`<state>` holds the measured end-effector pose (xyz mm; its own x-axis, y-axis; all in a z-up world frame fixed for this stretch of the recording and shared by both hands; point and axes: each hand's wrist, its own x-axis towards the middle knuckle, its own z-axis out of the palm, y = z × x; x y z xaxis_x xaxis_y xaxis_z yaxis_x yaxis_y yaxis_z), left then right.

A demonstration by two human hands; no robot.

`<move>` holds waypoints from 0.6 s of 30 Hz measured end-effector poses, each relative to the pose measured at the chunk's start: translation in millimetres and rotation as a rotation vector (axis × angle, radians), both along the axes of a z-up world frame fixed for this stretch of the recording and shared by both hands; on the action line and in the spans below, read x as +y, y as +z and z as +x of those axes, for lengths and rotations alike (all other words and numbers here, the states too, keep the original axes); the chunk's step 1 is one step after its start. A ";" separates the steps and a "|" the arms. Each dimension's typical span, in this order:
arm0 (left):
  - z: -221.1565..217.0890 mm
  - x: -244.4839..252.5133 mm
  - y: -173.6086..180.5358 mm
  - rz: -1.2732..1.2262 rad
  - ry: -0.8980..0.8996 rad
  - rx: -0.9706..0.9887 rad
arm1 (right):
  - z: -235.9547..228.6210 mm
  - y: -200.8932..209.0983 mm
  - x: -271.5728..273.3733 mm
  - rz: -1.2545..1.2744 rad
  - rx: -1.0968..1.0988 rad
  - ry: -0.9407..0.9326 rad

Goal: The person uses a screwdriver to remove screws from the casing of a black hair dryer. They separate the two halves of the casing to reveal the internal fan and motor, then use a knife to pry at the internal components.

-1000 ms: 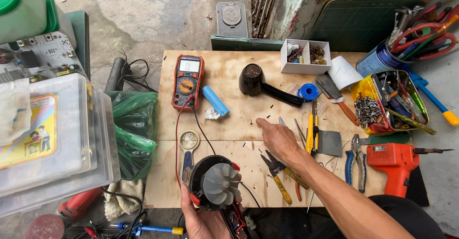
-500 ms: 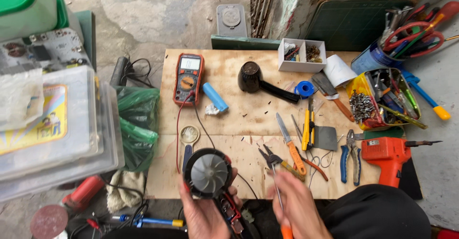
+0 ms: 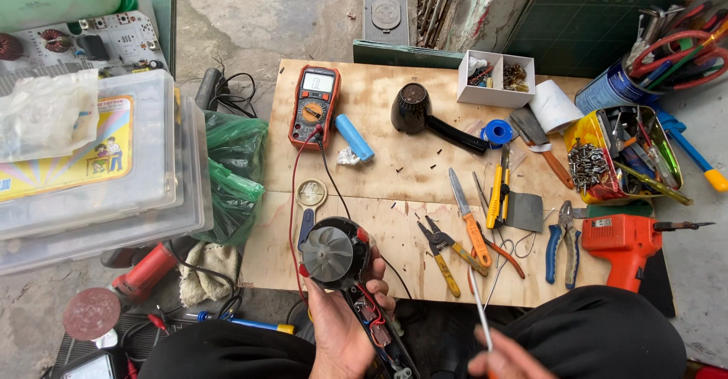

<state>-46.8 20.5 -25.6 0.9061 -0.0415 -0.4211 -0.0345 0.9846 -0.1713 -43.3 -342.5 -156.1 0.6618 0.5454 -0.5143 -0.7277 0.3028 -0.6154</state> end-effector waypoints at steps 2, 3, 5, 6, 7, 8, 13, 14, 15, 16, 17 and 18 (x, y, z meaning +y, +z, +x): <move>1.1 0.6 -0.6 0.011 -0.046 0.082 | 6.7 156.1 77.7 -0.812 -0.096 -0.225; 1.4 0.5 -3.3 0.012 -0.048 0.080 | 23.6 178.1 78.5 -0.811 -0.096 -0.228; 0.3 -1.1 -9.4 -0.006 -0.027 0.167 | 56.9 223.4 79.1 -1.354 -0.584 0.493; 0.1 -1.0 -8.4 -0.007 -0.024 0.167 | 62.6 235.6 82.3 -1.354 -0.586 0.495; 0.0 -0.7 -7.3 -0.032 -0.030 0.176 | 68.4 247.8 85.7 -1.254 -0.971 0.439; 0.8 0.4 -6.2 -0.057 -0.037 0.184 | 74.6 259.8 89.7 -1.123 -1.346 0.364; 1.5 1.9 -11.6 -0.078 -0.040 0.243 | 90.7 349.5 138.4 -1.158 -1.520 0.238; 1.8 2.0 -11.9 -0.070 -0.038 0.263 | 92.7 364.6 148.1 -1.139 -1.465 0.233; 2.4 2.1 -11.4 -0.071 -0.039 0.262 | 95.1 371.0 152.6 -1.141 -1.464 0.233; 2.5 2.3 -11.0 -0.083 -0.048 0.265 | 97.5 377.3 157.4 -1.078 -1.402 0.250; 2.6 2.6 -10.7 -0.094 -0.057 0.268 | 99.9 383.7 162.3 -1.016 -1.339 0.266; 2.2 3.1 -13.4 -0.096 -0.058 0.267 | 100.2 386.9 166.7 -1.017 -1.340 0.266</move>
